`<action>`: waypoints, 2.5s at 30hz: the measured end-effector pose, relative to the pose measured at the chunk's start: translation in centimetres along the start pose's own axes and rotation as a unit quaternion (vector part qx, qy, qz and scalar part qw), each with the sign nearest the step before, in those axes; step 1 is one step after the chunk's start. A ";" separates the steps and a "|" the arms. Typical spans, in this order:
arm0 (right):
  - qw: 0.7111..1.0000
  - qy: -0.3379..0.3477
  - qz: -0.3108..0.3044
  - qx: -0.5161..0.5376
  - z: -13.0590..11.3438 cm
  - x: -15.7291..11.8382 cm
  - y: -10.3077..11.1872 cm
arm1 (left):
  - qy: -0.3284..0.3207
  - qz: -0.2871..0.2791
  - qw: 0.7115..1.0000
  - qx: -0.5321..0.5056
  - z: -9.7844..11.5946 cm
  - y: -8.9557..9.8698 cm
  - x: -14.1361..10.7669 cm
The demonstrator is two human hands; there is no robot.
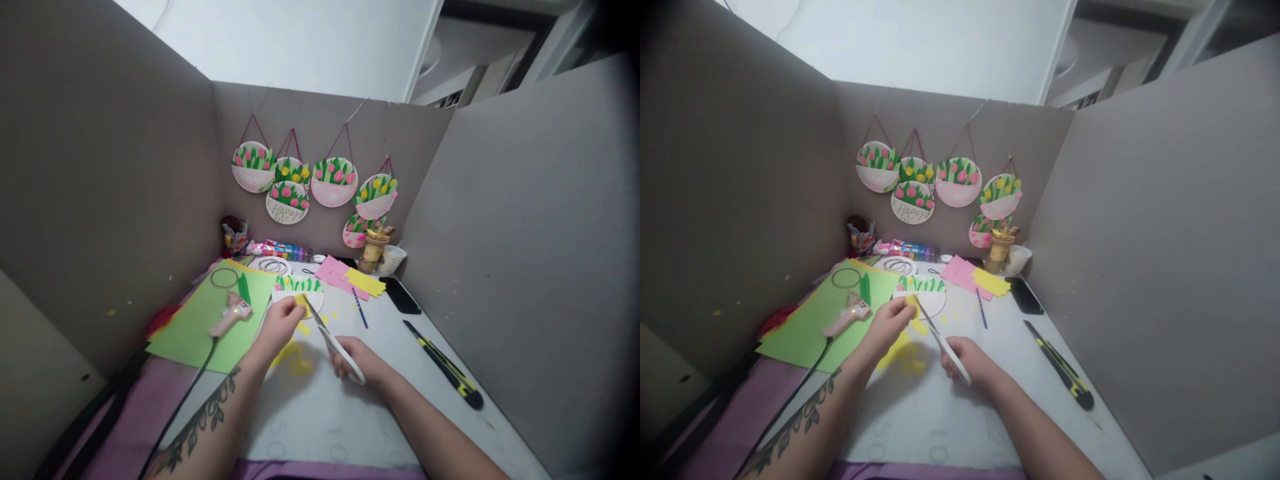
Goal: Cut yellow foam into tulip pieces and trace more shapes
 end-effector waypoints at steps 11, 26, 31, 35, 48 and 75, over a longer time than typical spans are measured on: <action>1.000 0.002 -0.009 -0.003 0.1 -0.1 0.1 | 0.001 0.002 1.000 -0.002 0.0 0.1 0.0; 1.000 -0.003 -0.012 0.007 -0.1 -0.2 0.1 | 0.000 -0.011 1.000 -0.017 0.3 0.0 -0.1; 1.000 -0.001 -0.014 -0.001 -0.2 -0.1 0.2 | 0.001 -0.011 1.000 -0.012 0.3 0.0 -0.1; 1.000 -0.005 -0.019 0.007 -0.3 -0.1 0.2 | 0.004 -0.008 1.000 -0.002 0.2 0.1 0.0; 1.000 -0.005 -0.025 -0.008 -0.2 -0.3 0.5 | -0.008 0.008 1.000 0.007 -0.1 0.1 0.1; 1.000 0.000 -0.016 0.009 -0.1 0.0 -0.1 | -0.004 0.036 0.999 -0.001 -0.7 -0.5 0.2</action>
Point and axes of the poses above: each hand's wrist, its own x-axis towards the middle knuckle, its own y-axis out of the back of the hand, z = x × y, the point moved 1 cm from there along x, towards the middle knuckle, and after that the axes turned 3 degrees about z, right-handed, at the moved point
